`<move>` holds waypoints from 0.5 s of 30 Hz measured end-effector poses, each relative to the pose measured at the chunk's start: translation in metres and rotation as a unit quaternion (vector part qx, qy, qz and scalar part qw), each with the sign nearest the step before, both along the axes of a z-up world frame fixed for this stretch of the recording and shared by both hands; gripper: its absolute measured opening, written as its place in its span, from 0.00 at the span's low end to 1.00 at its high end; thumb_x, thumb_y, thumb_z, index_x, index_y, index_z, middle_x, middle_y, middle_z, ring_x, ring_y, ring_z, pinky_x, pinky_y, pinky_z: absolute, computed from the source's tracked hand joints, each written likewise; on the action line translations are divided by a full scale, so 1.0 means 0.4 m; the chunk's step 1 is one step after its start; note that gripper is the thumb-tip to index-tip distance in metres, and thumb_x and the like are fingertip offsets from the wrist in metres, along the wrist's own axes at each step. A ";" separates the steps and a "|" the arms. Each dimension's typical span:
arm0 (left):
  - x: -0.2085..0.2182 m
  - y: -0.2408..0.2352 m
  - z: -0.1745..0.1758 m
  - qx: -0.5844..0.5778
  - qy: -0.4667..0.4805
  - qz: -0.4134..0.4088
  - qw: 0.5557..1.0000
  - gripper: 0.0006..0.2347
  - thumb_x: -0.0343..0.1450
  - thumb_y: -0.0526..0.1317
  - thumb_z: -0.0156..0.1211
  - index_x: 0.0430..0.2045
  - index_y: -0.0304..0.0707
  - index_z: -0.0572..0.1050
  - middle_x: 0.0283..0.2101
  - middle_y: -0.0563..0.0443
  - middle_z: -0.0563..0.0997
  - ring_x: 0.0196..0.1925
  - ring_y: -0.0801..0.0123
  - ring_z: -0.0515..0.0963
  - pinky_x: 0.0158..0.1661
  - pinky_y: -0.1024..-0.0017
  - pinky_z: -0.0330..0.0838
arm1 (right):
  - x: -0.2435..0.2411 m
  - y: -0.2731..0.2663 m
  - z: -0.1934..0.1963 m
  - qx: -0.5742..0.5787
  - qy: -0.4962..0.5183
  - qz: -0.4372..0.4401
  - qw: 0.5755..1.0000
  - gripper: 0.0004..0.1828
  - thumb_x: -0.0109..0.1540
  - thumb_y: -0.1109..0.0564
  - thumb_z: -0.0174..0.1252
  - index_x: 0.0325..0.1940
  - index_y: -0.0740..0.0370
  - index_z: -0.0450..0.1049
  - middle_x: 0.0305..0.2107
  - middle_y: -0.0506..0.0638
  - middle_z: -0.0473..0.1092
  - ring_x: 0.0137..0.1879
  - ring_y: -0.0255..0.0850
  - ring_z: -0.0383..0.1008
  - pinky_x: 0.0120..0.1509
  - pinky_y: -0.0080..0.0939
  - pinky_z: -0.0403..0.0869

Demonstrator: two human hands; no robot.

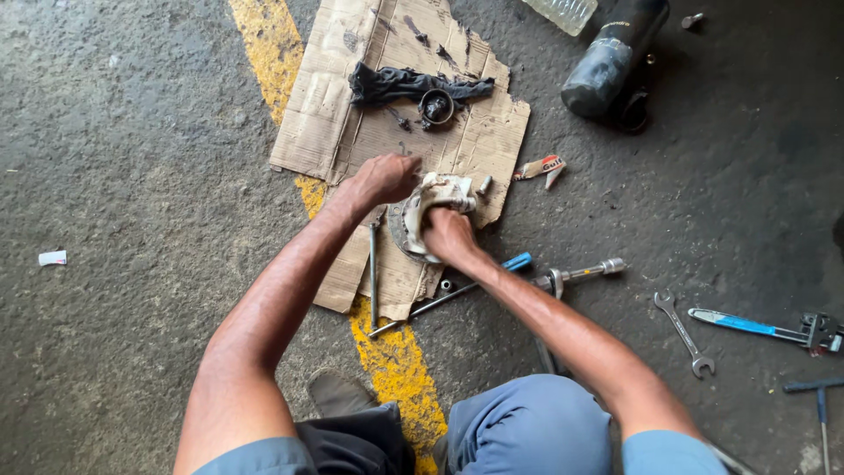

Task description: The person uses a hammer and punch to remove a pin from a mechanical hub, then cleans the interior with a screwdriver and rag. They wipe the part thoroughly and inspect it by rotating the inner ring.

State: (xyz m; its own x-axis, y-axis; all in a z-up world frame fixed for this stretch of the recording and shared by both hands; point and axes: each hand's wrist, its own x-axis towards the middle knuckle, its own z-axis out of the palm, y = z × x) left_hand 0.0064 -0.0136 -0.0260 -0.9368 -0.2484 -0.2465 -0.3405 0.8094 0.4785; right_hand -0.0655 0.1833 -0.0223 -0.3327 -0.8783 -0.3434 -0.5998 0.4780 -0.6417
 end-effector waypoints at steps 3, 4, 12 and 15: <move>0.028 -0.014 0.010 -0.012 -0.019 0.005 1.000 0.06 0.76 0.38 0.52 0.39 0.37 0.75 0.30 0.46 0.80 0.27 0.65 0.78 0.30 0.62 0.78 | 0.034 -0.027 -0.060 -0.013 -0.271 -0.287 0.919 0.20 0.58 0.70 0.42 0.51 0.73 0.74 0.31 0.58 0.76 0.23 0.41 0.73 0.24 0.42 0.75; 0.031 -0.013 0.016 -0.013 -0.023 0.008 1.000 0.06 0.75 0.38 0.52 0.39 0.38 0.75 0.30 0.46 0.79 0.27 0.66 0.77 0.31 0.61 0.77 | 0.045 -0.033 -0.090 -0.056 -0.315 -0.347 0.882 0.19 0.58 0.71 0.43 0.49 0.75 0.73 0.32 0.59 0.76 0.24 0.43 0.72 0.24 0.44 0.75; 0.011 0.006 0.058 -0.007 -0.031 -0.003 0.999 0.08 0.77 0.40 0.50 0.42 0.38 0.75 0.36 0.40 0.84 0.35 0.58 0.82 0.38 0.58 0.78 | 0.000 0.020 -0.232 -0.214 -0.567 -0.526 0.597 0.12 0.63 0.69 0.46 0.48 0.70 0.70 0.44 0.58 0.73 0.47 0.46 0.75 0.56 0.51 0.78; -0.006 -0.032 0.067 0.049 -0.044 0.032 0.997 0.08 0.76 0.39 0.50 0.43 0.39 0.75 0.39 0.41 0.84 0.38 0.57 0.84 0.39 0.58 0.79 | -0.085 0.098 -0.118 -0.200 -0.654 -0.460 0.566 0.14 0.65 0.60 0.48 0.51 0.63 0.75 0.44 0.52 0.75 0.50 0.44 0.75 0.60 0.45 0.74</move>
